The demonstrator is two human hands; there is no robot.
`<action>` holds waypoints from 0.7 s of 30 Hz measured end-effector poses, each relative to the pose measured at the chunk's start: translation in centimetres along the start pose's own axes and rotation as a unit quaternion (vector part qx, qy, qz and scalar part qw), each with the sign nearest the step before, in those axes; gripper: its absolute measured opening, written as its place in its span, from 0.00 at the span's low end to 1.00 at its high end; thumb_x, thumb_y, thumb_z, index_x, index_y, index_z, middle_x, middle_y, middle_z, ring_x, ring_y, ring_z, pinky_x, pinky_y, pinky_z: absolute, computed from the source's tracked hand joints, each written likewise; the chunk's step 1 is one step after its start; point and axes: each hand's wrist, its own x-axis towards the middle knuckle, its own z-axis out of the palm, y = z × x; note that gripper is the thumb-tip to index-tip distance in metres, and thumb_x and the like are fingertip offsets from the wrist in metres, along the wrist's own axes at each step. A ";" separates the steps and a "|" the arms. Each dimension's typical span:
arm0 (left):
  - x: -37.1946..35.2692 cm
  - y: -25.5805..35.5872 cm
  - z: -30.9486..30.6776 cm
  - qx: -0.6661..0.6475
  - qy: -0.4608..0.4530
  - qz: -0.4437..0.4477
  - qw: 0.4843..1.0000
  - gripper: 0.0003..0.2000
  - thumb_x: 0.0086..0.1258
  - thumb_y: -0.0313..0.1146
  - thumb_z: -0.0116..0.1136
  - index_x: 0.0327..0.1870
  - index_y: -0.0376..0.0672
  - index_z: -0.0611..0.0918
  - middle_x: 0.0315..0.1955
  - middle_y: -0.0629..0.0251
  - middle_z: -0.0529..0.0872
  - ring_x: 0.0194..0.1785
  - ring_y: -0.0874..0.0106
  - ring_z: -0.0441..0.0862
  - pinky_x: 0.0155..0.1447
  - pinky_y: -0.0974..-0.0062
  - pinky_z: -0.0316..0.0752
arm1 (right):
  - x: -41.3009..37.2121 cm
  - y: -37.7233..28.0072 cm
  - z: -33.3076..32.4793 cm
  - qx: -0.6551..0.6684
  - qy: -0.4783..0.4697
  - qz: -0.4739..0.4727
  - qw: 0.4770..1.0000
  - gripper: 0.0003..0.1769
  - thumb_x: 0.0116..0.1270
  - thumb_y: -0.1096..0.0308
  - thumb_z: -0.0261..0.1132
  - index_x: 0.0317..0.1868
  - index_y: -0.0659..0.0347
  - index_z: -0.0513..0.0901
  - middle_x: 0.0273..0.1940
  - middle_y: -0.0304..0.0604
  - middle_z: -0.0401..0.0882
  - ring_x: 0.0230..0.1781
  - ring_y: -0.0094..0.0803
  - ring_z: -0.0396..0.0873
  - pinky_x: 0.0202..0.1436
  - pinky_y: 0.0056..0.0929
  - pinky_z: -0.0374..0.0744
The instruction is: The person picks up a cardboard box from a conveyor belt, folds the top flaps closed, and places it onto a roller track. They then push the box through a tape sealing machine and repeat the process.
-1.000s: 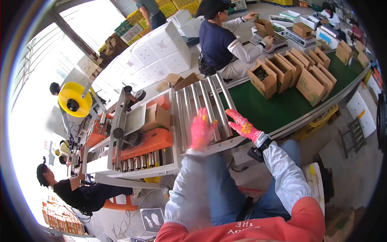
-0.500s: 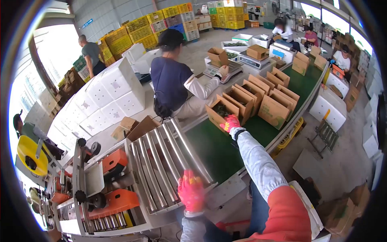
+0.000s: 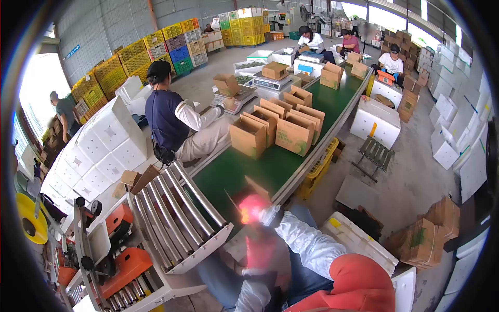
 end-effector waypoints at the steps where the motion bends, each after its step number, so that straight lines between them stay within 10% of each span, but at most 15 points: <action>1: -0.2 0.0 1.0 -0.066 0.001 -0.057 0.996 0.25 0.71 0.51 0.53 0.52 0.33 0.78 0.34 0.63 0.80 0.41 0.68 0.77 0.50 0.73 0.73 | -0.6 0.3 0.6 0.014 0.040 -0.028 0.999 0.12 0.49 0.57 0.69 0.28 0.55 0.84 0.26 0.43 0.80 0.30 0.41 0.80 0.33 0.40 0.78; 5: 0.8 1.2 4.5 -0.242 -0.017 -0.232 0.942 0.29 0.67 0.60 0.53 0.46 0.35 0.80 0.25 0.65 0.76 0.35 0.66 0.73 0.43 0.69 0.71 | -7.3 -2.4 -7.1 0.060 0.288 -0.187 0.937 0.14 0.53 0.57 0.70 0.26 0.58 0.78 0.26 0.41 0.76 0.32 0.40 0.77 0.34 0.38 0.76; 9: -1.1 7.4 7.2 -0.166 -0.069 0.025 0.983 0.34 0.63 0.56 0.60 0.58 0.33 0.72 0.48 0.53 0.79 0.54 0.57 0.75 0.58 0.60 0.69 | -9.6 -7.1 -12.2 0.145 0.408 -0.230 0.872 0.18 0.57 0.53 0.68 0.25 0.60 0.77 0.26 0.46 0.73 0.30 0.47 0.73 0.37 0.43 0.72; 11: -0.8 9.8 6.1 -0.153 -0.117 0.092 0.977 0.35 0.63 0.54 0.61 0.62 0.34 0.67 0.60 0.52 0.72 0.64 0.53 0.69 0.68 0.50 0.61 | -5.7 -7.9 -12.7 0.137 0.334 -0.251 0.898 0.24 0.54 0.45 0.65 0.20 0.60 0.78 0.23 0.49 0.77 0.29 0.49 0.78 0.31 0.47 0.74; 13: 0.5 12.7 1.9 0.005 -0.107 0.160 0.981 0.33 0.68 0.51 0.57 0.66 0.39 0.65 0.64 0.52 0.69 0.67 0.51 0.66 0.70 0.48 0.59 | -5.1 -9.1 -14.1 0.203 0.178 -0.211 0.939 0.25 0.60 0.46 0.63 0.28 0.66 0.80 0.33 0.52 0.79 0.42 0.50 0.75 0.50 0.45 0.71; 14: 1.5 13.6 -0.9 0.094 0.009 0.327 0.940 0.31 0.71 0.50 0.54 0.69 0.41 0.63 0.65 0.52 0.68 0.66 0.53 0.67 0.69 0.50 0.62 | 0.3 -8.9 -10.1 0.195 0.165 -0.345 0.903 0.26 0.60 0.46 0.64 0.32 0.67 0.82 0.37 0.53 0.80 0.46 0.50 0.75 0.56 0.45 0.69; 17: 0.2 20.1 0.0 0.450 0.180 0.588 0.647 0.30 0.76 0.44 0.50 0.73 0.40 0.57 0.68 0.52 0.65 0.64 0.61 0.70 0.63 0.61 0.68 | 2.8 -10.2 -9.2 0.151 0.099 -0.505 0.844 0.29 0.60 0.45 0.64 0.44 0.66 0.83 0.49 0.54 0.81 0.58 0.51 0.72 0.71 0.48 0.59; 18: 0.3 23.0 -1.2 0.512 0.086 0.610 0.598 0.28 0.75 0.37 0.53 0.72 0.38 0.59 0.65 0.55 0.69 0.60 0.66 0.72 0.60 0.70 0.70 | 2.7 -10.5 -9.9 0.156 0.068 -0.475 0.863 0.30 0.61 0.43 0.63 0.47 0.66 0.83 0.51 0.54 0.80 0.60 0.51 0.71 0.71 0.48 0.59; 19: 0.6 24.6 -1.2 0.460 0.078 0.547 0.695 0.26 0.73 0.33 0.55 0.69 0.36 0.64 0.55 0.59 0.75 0.54 0.71 0.75 0.57 0.75 0.70 | 1.7 -11.4 -10.5 0.163 0.025 -0.451 0.877 0.31 0.63 0.42 0.62 0.49 0.65 0.82 0.52 0.54 0.80 0.62 0.50 0.69 0.72 0.48 0.58; 21: 0.9 26.7 -0.1 0.479 0.164 0.494 0.707 0.16 0.71 0.36 0.59 0.54 0.37 0.79 0.33 0.66 0.81 0.36 0.77 0.74 0.43 0.77 0.72 | 0.0 -11.8 -12.7 0.253 -0.014 -0.361 0.898 0.33 0.65 0.40 0.61 0.53 0.63 0.81 0.56 0.54 0.78 0.67 0.50 0.65 0.73 0.46 0.58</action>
